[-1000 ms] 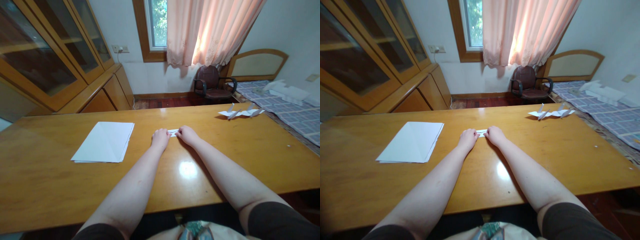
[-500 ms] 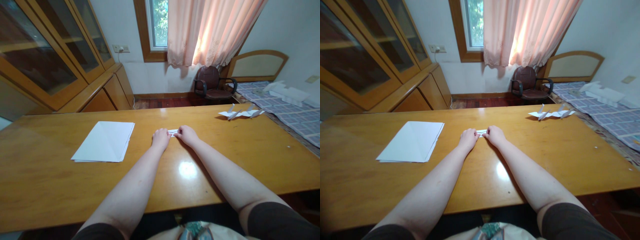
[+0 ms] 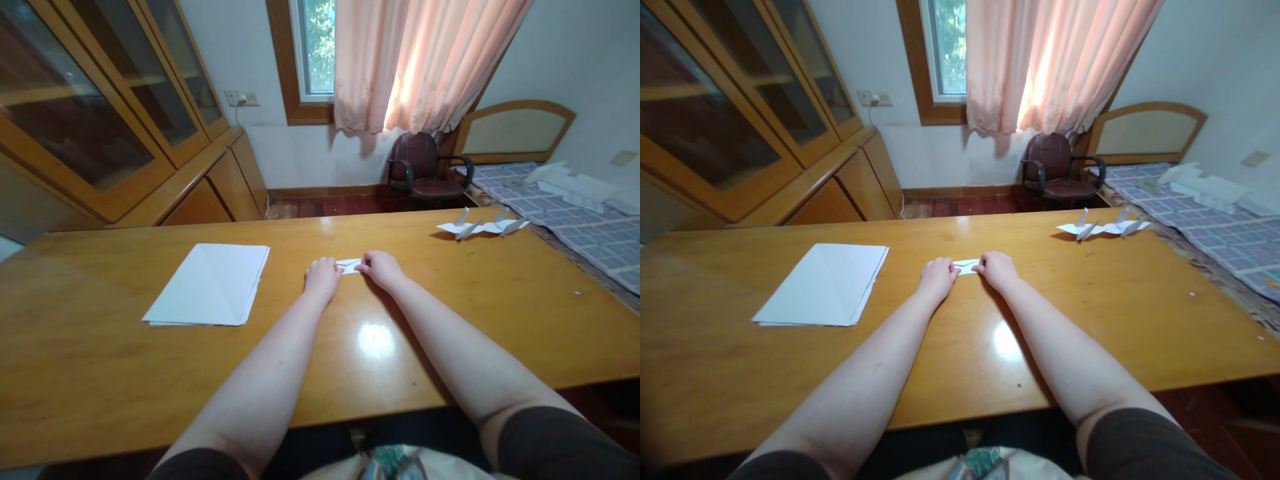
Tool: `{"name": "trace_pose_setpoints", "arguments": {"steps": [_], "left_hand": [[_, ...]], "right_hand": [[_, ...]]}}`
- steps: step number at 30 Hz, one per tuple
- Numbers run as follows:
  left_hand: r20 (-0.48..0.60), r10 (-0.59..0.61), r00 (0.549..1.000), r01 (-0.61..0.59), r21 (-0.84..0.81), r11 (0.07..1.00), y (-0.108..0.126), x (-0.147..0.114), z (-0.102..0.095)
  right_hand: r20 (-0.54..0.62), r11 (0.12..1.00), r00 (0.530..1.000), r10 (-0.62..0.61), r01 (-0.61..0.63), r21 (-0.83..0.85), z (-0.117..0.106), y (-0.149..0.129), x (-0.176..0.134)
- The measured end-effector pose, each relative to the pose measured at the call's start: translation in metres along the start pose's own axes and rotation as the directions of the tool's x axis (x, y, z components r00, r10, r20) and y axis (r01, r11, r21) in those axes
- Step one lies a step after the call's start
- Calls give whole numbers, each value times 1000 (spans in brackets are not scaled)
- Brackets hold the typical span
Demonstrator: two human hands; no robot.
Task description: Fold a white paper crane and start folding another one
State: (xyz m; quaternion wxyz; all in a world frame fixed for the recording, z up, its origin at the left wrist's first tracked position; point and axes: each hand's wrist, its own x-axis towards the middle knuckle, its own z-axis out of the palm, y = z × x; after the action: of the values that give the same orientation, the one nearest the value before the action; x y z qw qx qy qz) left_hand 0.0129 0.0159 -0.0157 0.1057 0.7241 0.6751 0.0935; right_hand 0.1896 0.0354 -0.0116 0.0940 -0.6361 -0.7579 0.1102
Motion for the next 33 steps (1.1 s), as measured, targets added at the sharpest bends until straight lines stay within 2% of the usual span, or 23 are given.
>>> {"name": "trace_pose_setpoints", "arguments": {"steps": [5,15,26,33], "left_hand": [[-6,5,1000,-5,-5,1000,-1,0,1],[-1,4,1000,-4,6,1000,0,0,-1],[-13,16,1000,-16,-9,1000,-2,0,0],[-5,9,1000,-9,-9,1000,-1,0,-1]], "right_hand": [[41,998,999,-11,8,66,-4,3,0],[74,985,996,46,-58,161,-3,0,-1],[94,943,995,34,-64,328,-4,16,6],[65,955,998,-2,-18,297,-9,20,7]]}}
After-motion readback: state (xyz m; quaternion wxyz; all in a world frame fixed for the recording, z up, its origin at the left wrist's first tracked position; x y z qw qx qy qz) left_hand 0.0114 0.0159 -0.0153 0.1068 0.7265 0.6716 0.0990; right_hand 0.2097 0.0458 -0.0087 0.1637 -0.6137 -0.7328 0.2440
